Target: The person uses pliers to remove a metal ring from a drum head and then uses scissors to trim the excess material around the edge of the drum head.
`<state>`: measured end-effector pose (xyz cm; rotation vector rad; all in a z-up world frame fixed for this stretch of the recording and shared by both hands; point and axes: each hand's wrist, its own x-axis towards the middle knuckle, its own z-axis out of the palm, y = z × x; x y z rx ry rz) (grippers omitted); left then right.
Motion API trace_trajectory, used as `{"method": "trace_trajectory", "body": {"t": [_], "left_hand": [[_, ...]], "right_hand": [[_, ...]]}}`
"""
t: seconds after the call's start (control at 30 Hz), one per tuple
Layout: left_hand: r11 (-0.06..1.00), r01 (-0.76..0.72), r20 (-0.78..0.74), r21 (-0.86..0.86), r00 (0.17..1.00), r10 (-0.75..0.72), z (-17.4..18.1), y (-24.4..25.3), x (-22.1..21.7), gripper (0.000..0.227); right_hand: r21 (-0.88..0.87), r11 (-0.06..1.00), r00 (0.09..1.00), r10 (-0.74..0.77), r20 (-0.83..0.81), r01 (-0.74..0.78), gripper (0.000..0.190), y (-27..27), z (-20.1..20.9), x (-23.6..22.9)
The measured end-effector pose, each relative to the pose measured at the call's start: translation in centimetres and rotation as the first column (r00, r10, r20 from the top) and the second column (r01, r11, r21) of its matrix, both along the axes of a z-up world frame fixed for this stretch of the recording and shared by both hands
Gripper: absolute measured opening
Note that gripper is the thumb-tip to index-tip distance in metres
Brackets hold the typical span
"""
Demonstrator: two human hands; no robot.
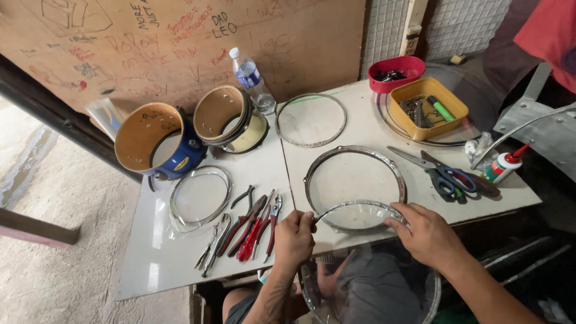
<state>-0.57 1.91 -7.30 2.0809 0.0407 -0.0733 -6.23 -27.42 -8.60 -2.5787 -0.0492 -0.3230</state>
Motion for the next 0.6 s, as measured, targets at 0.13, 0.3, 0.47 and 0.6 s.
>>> {"method": "trace_trajectory", "body": {"t": [0.13,0.3,0.47,0.6], "left_hand": [[0.992,0.021,-0.138,-0.124,0.990,-0.038,1.2,-0.1,-0.8,0.036],[0.968,0.234,0.081,0.096,0.967,-0.242,2.9,-0.3,-0.9,0.041],[0.831,0.406,0.488,0.381,0.675,-0.554,5.5,-1.9,-0.5,0.057],[0.730,0.439,0.549,0.523,0.482,-0.683,4.8,-2.6,1.6,0.048]], "right_hand": [[0.077,0.996,0.929,-0.021,-0.371,0.054,0.080,0.1,2.7,-0.6],[0.211,0.967,0.983,-0.113,-0.144,0.142,0.051,-0.3,1.6,-0.6],[0.188,0.972,0.968,-0.095,-0.232,0.140,0.054,1.2,5.3,-0.5],[0.207,0.977,0.981,-0.010,-0.192,0.050,0.053,1.0,4.5,-0.4]]}}
